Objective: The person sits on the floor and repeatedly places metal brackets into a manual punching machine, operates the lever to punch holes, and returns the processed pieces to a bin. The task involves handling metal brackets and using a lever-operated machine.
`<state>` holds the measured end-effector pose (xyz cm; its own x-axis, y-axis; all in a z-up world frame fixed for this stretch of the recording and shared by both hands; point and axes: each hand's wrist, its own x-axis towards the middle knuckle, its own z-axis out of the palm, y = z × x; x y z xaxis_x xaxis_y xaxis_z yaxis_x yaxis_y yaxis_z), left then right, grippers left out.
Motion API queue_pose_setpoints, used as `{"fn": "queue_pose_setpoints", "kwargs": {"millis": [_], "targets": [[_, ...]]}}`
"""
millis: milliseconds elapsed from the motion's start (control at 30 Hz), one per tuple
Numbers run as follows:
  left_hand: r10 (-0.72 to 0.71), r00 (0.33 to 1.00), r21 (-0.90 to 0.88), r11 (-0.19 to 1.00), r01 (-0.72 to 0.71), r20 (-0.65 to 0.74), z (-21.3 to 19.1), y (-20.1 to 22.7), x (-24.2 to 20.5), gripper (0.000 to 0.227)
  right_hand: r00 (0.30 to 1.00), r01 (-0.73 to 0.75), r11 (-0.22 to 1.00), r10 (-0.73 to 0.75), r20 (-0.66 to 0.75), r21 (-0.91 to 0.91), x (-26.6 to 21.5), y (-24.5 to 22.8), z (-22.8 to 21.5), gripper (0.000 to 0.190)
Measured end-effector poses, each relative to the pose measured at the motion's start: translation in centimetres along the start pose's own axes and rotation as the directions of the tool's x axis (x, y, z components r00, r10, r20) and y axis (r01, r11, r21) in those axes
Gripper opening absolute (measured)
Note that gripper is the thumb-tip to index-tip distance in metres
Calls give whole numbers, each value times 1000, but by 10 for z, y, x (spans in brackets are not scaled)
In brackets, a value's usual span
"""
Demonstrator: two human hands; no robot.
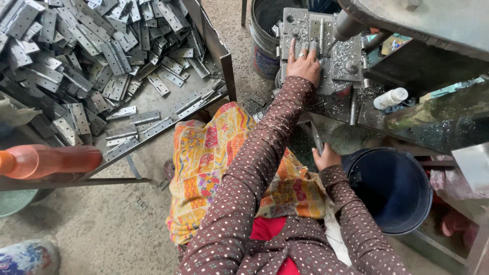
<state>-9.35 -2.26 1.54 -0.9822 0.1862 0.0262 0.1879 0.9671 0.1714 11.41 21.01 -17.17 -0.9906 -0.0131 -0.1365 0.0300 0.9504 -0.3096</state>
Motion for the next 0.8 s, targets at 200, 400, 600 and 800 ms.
{"fn": "queue_pose_setpoints", "kwargs": {"millis": [200,400,600,800], "targets": [[4,1000,-34,999,-4,4,-10,-2,-8,28,966,-88,994,70,250,60,9,4,-22,55],[63,989,-4,998,-63,133,-29,12,-61,33,965,-62,998,65,254,-18,6,-13,-79,58],[100,906,44,995,-90,-412,-2,30,-136,35,959,-80,997,76,272,4,9,-25,-90,59],[123,771,-126,958,-256,-625,13,15,-111,23,960,-73,997,73,269,-11,10,-33,-102,58]]}}
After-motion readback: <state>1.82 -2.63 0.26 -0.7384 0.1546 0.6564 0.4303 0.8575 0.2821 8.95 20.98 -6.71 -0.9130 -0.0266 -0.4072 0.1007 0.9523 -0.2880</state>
